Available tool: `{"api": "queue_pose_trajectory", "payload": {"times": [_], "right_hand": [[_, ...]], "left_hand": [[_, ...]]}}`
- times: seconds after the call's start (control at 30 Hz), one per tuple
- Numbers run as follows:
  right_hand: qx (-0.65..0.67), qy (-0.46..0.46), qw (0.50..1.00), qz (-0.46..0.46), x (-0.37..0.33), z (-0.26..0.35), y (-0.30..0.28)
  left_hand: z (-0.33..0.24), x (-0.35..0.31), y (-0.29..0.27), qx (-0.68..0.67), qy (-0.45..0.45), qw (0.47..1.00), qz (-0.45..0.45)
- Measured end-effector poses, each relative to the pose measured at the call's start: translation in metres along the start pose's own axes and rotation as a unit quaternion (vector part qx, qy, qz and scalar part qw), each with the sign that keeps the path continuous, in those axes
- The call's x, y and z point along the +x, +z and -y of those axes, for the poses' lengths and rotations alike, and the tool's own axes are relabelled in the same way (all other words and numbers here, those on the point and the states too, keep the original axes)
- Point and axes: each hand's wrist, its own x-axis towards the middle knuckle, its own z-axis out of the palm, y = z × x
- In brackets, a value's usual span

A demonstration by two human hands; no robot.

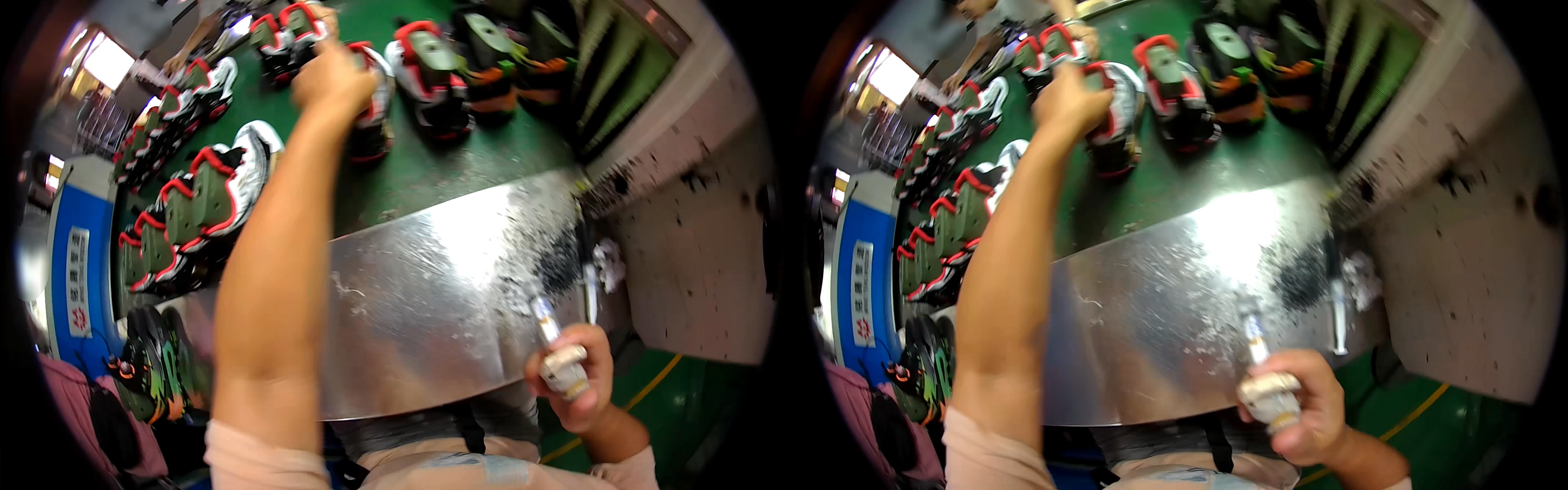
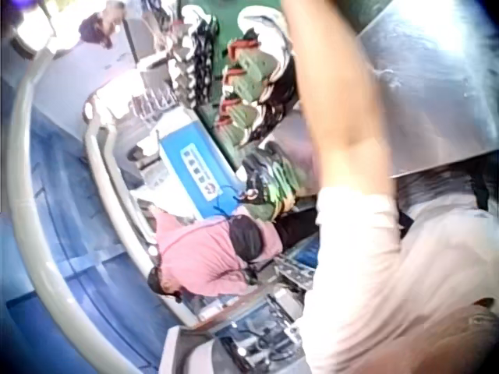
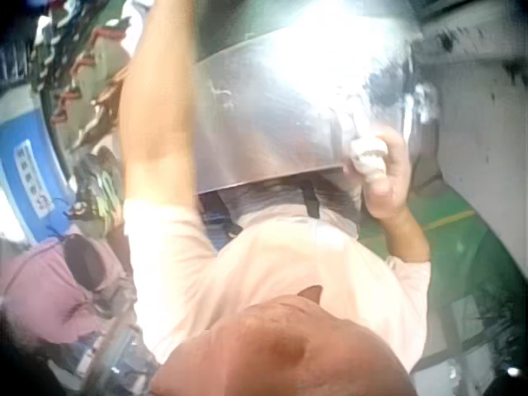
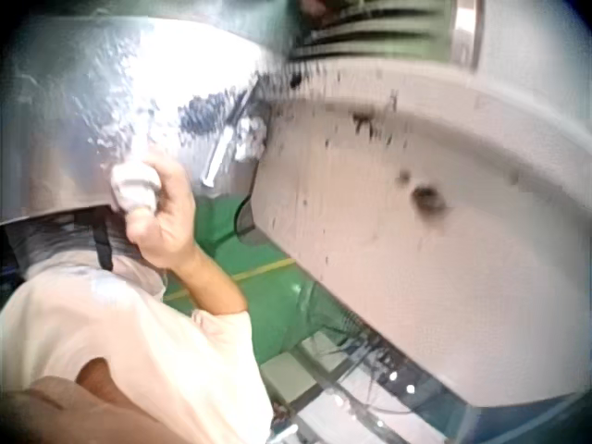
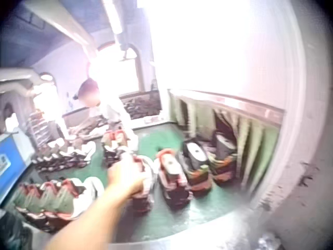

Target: The person applies liquid from a syringe to the edges and seams of several shoes on a metal workbench and then wipes the surface with a cloth.

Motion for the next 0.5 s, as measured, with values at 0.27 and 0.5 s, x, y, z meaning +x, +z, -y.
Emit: {"api": "queue_pose_trajectory", "payload": {"times": [0.27, 0.5], "right_hand": [[-0.141, 0.021, 0.987, -0.070, 0.012, 0.017, -0.003], [-0.171, 0.074, 0.982, -0.014, 0.037, 0.016, -0.003]], "left_hand": [[0.120, -0.105, -0.011, -0.179, 0.126, 0.893, -0.393], [0.229, -0.100, -0.071, -0.315, -0.042, 0.937, -0.141]]}}
